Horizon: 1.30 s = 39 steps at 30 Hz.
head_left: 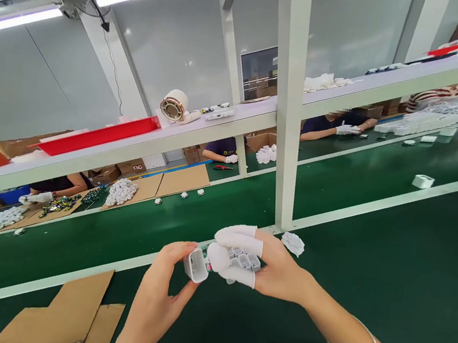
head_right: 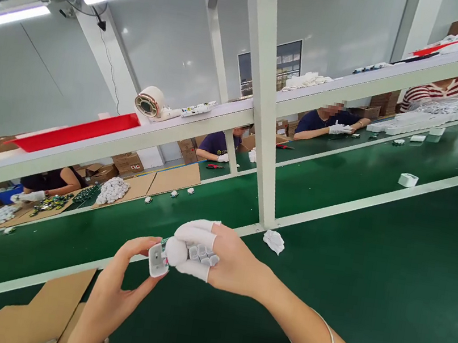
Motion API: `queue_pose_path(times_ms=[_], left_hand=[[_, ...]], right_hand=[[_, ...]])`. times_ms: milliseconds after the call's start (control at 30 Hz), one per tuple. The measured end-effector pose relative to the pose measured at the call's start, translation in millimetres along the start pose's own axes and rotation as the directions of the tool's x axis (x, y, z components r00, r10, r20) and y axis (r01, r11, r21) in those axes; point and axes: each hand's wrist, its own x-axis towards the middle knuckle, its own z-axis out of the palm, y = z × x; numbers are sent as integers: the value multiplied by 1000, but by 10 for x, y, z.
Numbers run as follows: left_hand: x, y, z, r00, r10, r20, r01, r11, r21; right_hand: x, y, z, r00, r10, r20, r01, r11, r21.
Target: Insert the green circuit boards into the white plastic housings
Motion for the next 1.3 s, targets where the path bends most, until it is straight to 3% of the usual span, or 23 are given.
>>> queue_pose_path(times_ms=[67,133,733,1133,1300], left_hand=[[-28,39,-26,997,71,-12,-71,997,15],[-41,58,-45,992,125,-19,-124,991,45],[-23,31,-40,983,180,-34,-172,971,169],[-18,57,-5,978,210,-2,-208,972,105],[-31,57,-27,988,156,-14,-154,984,88]], right_hand=[[-8,-11,41,987,-161,0,160,981,-109],[-12,-3,69,975,-223,22,223,957,-185],[-67,-132,84,987,-107,122,153,870,-468],[-103,-135,144,984,-97,152,166,817,-552],[-119,-83,194,992,-96,87,127,861,-492]])
